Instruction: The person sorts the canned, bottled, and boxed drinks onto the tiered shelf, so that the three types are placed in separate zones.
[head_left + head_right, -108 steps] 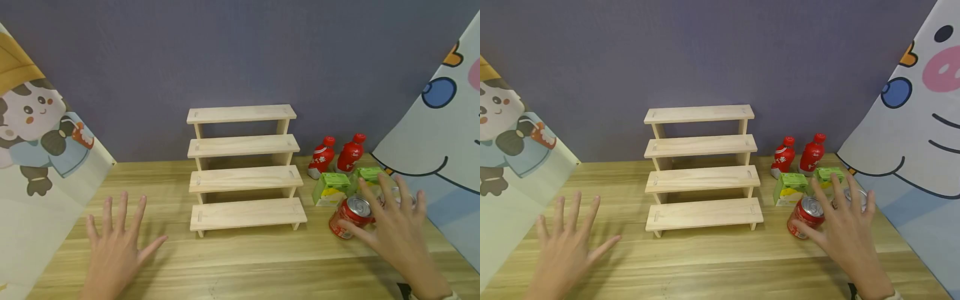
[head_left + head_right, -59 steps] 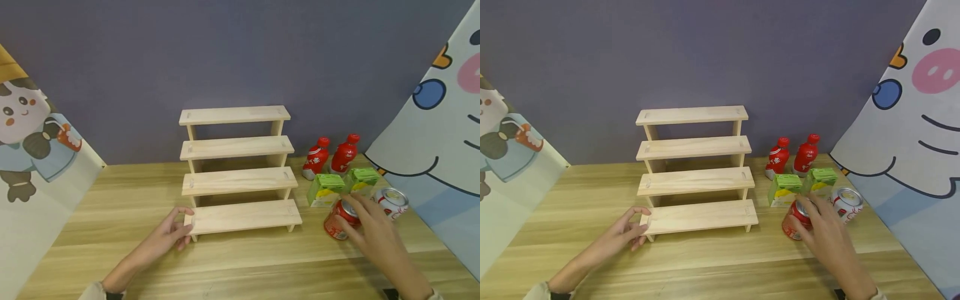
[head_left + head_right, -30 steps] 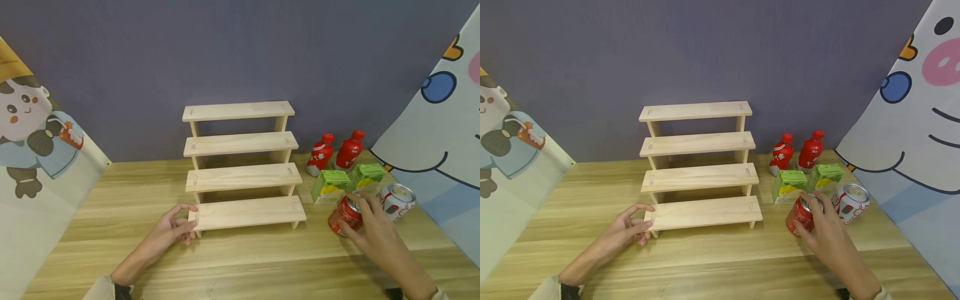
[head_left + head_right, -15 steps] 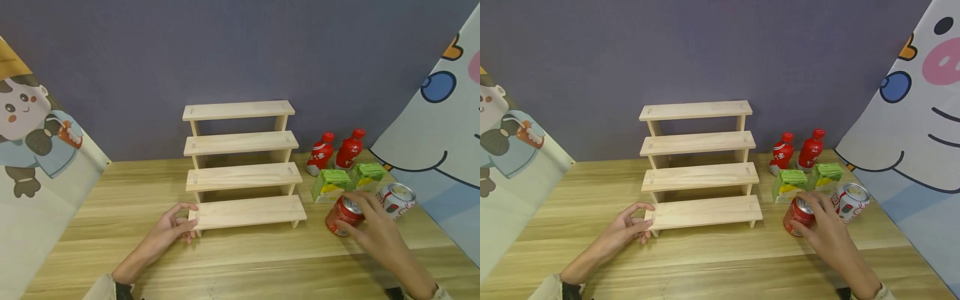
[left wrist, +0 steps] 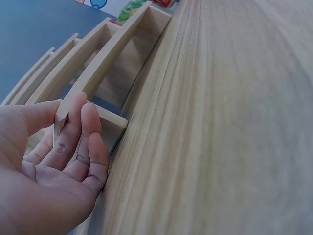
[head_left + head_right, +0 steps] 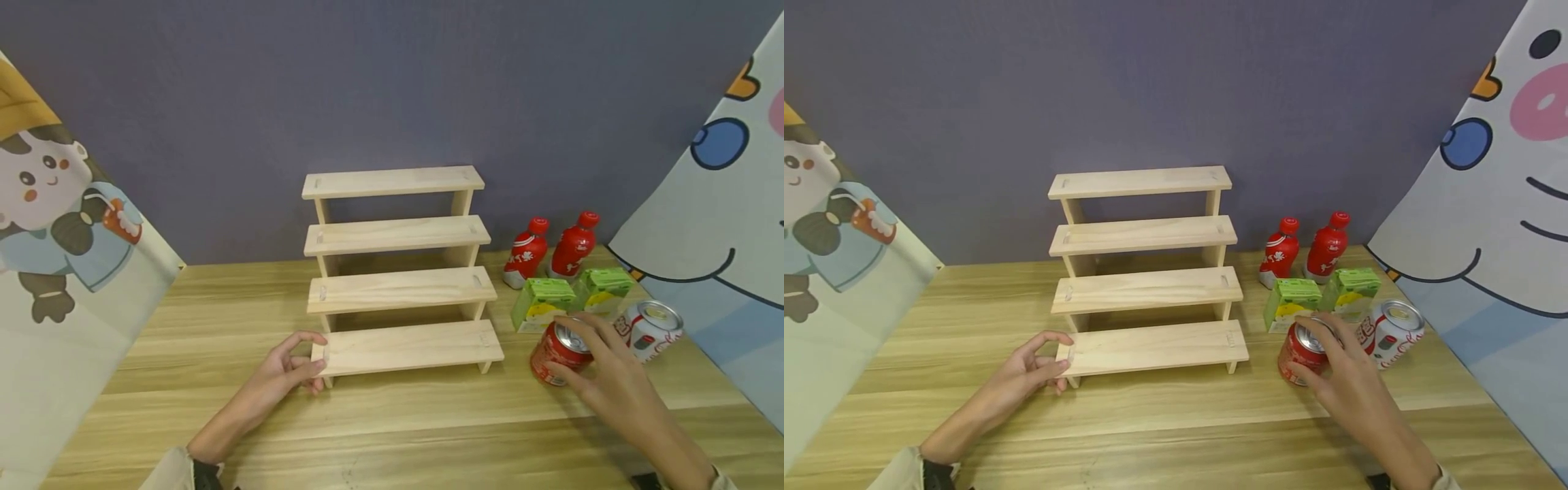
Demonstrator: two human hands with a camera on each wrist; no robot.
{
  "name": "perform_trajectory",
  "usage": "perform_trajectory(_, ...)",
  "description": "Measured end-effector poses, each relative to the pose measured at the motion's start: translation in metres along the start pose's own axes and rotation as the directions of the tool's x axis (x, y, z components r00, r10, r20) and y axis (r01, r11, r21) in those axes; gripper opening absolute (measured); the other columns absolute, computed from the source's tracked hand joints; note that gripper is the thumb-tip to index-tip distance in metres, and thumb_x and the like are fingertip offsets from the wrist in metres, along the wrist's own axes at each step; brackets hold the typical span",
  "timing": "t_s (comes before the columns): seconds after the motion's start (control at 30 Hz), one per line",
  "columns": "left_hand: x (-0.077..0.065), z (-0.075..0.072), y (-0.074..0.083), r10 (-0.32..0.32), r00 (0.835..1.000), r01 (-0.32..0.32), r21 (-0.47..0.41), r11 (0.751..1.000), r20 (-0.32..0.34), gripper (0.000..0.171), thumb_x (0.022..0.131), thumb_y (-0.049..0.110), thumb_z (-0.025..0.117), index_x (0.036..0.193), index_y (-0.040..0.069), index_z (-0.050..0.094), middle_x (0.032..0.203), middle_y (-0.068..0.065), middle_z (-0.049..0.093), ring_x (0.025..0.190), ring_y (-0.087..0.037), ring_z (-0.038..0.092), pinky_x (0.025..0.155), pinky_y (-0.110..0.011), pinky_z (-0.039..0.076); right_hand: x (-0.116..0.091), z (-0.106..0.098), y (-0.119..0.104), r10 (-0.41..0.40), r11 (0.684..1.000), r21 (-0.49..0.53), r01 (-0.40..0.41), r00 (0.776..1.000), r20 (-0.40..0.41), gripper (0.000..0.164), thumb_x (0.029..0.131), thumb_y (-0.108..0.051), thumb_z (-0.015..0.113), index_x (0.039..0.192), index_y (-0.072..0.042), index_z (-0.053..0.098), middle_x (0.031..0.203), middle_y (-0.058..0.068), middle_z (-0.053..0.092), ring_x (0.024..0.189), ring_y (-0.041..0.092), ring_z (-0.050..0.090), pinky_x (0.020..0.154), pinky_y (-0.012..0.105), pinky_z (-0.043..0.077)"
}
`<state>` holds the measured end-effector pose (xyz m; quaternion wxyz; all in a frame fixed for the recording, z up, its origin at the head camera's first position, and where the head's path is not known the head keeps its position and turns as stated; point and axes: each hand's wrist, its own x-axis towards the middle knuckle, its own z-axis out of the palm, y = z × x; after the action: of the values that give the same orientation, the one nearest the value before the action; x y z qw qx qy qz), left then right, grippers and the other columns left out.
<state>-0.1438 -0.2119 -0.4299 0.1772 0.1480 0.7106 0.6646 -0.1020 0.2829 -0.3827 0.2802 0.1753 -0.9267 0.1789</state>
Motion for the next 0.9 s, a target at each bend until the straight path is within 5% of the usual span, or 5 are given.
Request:
perform_trajectory(0.13,0.000,0.000,0.000,0.013,1.000,-0.013,-0.002,1.000,0.008,0.043,0.101,0.016,0.058,0.138,0.005,0.040,0.077,-0.006,0.070,0.076,-0.022,0.068,0.077,-0.038,0.057,0.002,-0.002,-0.004,0.008,1.000,-0.011,-0.008,1.000,0.007,0.091,0.056,-0.009,0.095,0.139,-0.013,0.057,0.130,0.017,0.054,0.103,0.032,0.061,0.071,0.049,0.055)
perform_trajectory(0.23,0.000,0.000,-0.001,0.015,1.000,-0.015,-0.006,1.000,0.013,0.043,0.102,0.016,0.058,0.139,0.005,0.040,0.077,-0.006,0.070,0.076,-0.023,0.068,0.077,-0.038,0.057,0.004,-0.004,-0.005,-0.008,1.000,-0.001,0.008,1.000,-0.005,0.091,0.055,-0.009,0.096,0.138,-0.013,0.058,0.131,0.017,0.054,0.104,0.031,0.061,0.079,0.024,0.055)
perform_trajectory(0.37,0.000,-0.001,-0.002,0.020,1.000,-0.020,-0.012,1.000,0.024,0.043,0.102,0.016,0.057,0.139,0.004,0.039,0.077,-0.006,0.071,0.077,-0.025,0.069,0.078,-0.039,0.057,0.006,-0.009,-0.005,-0.046,0.999,0.022,0.047,0.998,-0.034,0.077,0.069,-0.033,0.092,0.136,-0.011,0.060,0.131,0.014,0.056,0.107,0.028,0.058,0.089,-0.003,0.029)
perform_trajectory(0.53,0.000,-0.001,-0.002,0.021,0.999,-0.020,-0.013,1.000,0.032,0.043,0.102,0.016,0.057,0.139,0.004,0.039,0.077,-0.006,0.071,0.078,-0.027,0.069,0.080,-0.040,0.057,0.011,-0.016,-0.007,-0.077,0.996,0.039,0.080,0.995,-0.069,0.077,0.088,-0.071,0.049,0.133,-0.009,0.061,0.129,0.013,0.057,0.107,0.023,0.055,0.088,-0.002,0.032)
perform_trajectory(0.9,-0.001,-0.001,-0.002,0.011,1.000,-0.011,-0.001,1.000,0.017,0.043,0.102,0.016,0.057,0.139,0.005,0.039,0.077,-0.006,0.070,0.078,-0.025,0.069,0.081,-0.040,0.056,0.020,-0.026,-0.016,-0.096,0.994,0.048,0.100,0.993,-0.070,0.078,0.089,-0.072,0.049,0.131,-0.006,0.061,0.133,0.013,0.056,0.111,0.024,0.054,0.089,-0.001,0.032)
